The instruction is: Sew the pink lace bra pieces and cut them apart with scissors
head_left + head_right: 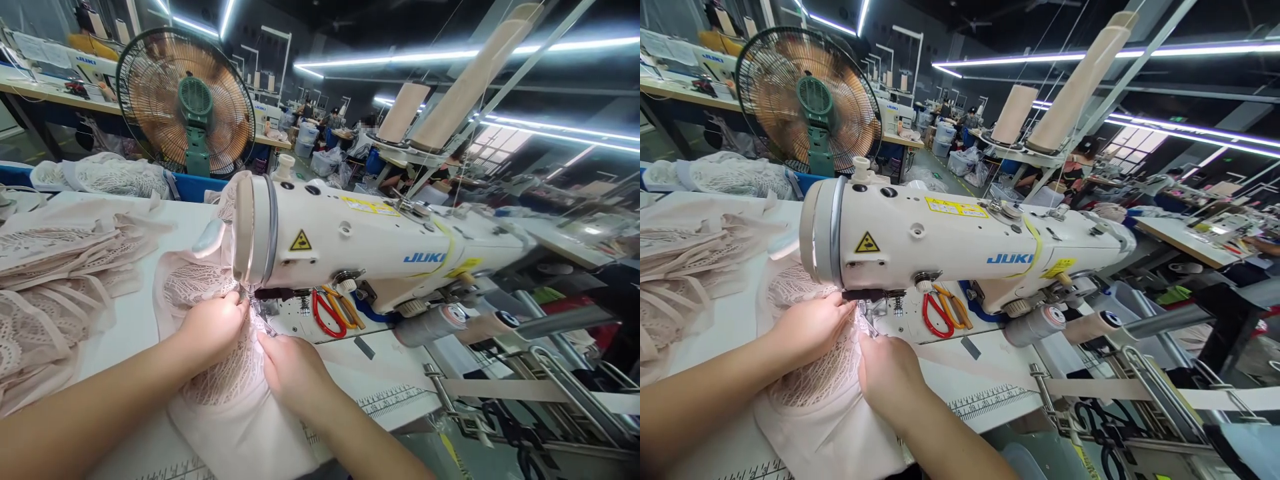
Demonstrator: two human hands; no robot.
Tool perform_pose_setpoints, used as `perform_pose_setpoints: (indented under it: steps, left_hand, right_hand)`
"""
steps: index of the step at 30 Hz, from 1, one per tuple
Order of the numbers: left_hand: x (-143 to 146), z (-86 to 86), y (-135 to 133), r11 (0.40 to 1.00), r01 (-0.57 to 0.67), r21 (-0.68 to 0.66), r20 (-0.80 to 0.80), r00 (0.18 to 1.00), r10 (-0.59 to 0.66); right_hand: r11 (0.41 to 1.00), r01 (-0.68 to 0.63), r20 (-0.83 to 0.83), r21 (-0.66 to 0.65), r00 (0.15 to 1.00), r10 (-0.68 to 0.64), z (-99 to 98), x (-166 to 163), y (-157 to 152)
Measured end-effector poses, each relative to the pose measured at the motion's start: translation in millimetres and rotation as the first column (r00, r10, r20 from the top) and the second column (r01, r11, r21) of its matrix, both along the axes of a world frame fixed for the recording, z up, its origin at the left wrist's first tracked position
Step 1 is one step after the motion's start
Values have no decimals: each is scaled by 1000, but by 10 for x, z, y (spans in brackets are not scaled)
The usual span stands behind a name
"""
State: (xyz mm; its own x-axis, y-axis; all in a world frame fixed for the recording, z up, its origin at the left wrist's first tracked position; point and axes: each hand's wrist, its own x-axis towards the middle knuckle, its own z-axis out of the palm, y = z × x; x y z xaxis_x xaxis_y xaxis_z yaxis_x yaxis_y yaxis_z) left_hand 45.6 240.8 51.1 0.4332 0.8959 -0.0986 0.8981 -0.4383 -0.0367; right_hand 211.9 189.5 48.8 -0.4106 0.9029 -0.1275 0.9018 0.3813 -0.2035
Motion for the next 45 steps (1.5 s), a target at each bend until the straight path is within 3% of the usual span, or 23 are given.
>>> perform_pose_setpoints:
  steps: [8,15,18,20,22,25,33,39,45]
  left_hand:
    - [-128,-48,189,999,-48,-17,5,999,48]
    - [-154,68,106,997,-15,71,8,1000,14]
    - [-161,27,7,963,189,194,26,980,-198]
    - [-198,-56,-69,902,352,251,76,921,-381]
    - [-255,-145,-147,857,429,285,127,869,-477]
    - [-333,-199,-263,877,422,230,172,869,-464]
    - [-326,-82,-421,964,256,75,179,947,-266]
    - [-363,-140,-246,944,310,117,93,943,-321]
    - [-467,-152,23,901,400,169,80,905,-417]
  right_hand:
    - [983,92,154,-157,986,-68,224,-164,66]
    - [988,75,145,-136,988,-55,207,-181,57]
    - [988,76,143,-133,988,-57,179,-167,61]
    - [990,74,127,-121,990,-58,158,-156,58]
    - [992,68,111,-108,992,-56,136,-141,41]
    - [995,62,104,-84,993,-53,109,-114,0]
    - [996,83,140,-44,987,-76,133,-93,-18]
    - [984,112,178,-141,980,-86,219,-144,57]
    - [990,68,157,-120,986,-48,187,-125,31]
